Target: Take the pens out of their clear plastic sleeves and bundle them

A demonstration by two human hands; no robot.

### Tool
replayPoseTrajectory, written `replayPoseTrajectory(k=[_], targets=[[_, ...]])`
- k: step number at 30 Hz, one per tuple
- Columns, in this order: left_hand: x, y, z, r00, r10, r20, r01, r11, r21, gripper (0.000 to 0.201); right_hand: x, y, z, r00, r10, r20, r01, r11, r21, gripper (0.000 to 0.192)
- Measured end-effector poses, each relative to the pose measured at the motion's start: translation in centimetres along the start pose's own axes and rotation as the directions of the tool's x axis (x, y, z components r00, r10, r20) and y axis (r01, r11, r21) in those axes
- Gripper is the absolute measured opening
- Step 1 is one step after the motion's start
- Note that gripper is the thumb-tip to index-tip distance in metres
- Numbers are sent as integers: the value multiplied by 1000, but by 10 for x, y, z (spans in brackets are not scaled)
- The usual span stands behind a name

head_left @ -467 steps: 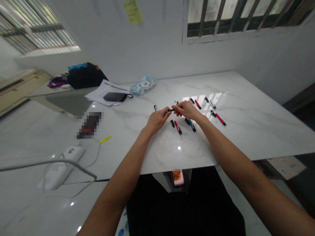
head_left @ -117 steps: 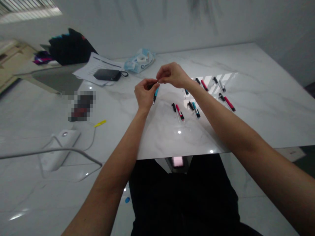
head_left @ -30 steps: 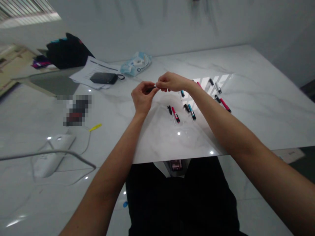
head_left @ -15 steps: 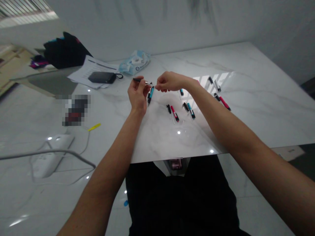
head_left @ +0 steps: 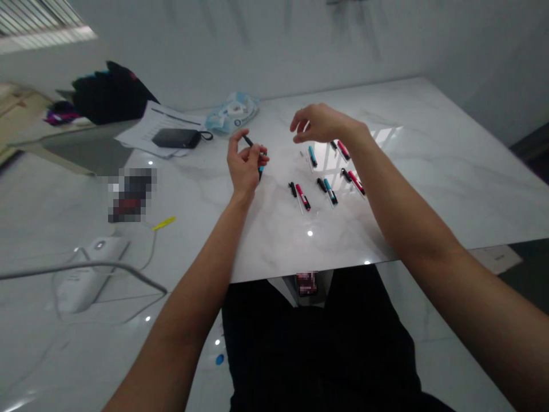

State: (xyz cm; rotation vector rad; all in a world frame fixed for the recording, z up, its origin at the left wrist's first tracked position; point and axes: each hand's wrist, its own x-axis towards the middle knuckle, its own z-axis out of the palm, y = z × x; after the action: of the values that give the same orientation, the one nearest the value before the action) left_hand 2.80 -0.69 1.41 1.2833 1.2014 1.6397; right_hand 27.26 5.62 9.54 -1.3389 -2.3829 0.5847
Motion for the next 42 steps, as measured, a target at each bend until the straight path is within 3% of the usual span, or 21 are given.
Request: replayPoseTrajectory(k=[6, 14, 25, 35, 42], targets=[[4, -8, 1, 998, 45, 37, -47, 998, 50, 52, -34, 23, 13, 988, 22, -152, -20, 1000, 13, 76], [6, -18, -4, 994, 80, 79, -88, 992, 94, 49, -65, 59, 32, 957, -32, -287, 10, 997, -79, 70], [-14, 0, 8, 993, 45, 105, -59, 988, 140, 26, -65, 47, 46, 973, -101, -210, 94, 995, -46, 76], [-21, 4, 12, 981, 49, 186, -74, 988, 134, 24, -56, 61, 59, 984, -137, -114, 132, 990, -50, 88], [-20, 6, 15, 986, 52, 156, -69, 992, 105, 21, -42, 66, 65, 989, -117, -85, 111, 991, -78, 91]])
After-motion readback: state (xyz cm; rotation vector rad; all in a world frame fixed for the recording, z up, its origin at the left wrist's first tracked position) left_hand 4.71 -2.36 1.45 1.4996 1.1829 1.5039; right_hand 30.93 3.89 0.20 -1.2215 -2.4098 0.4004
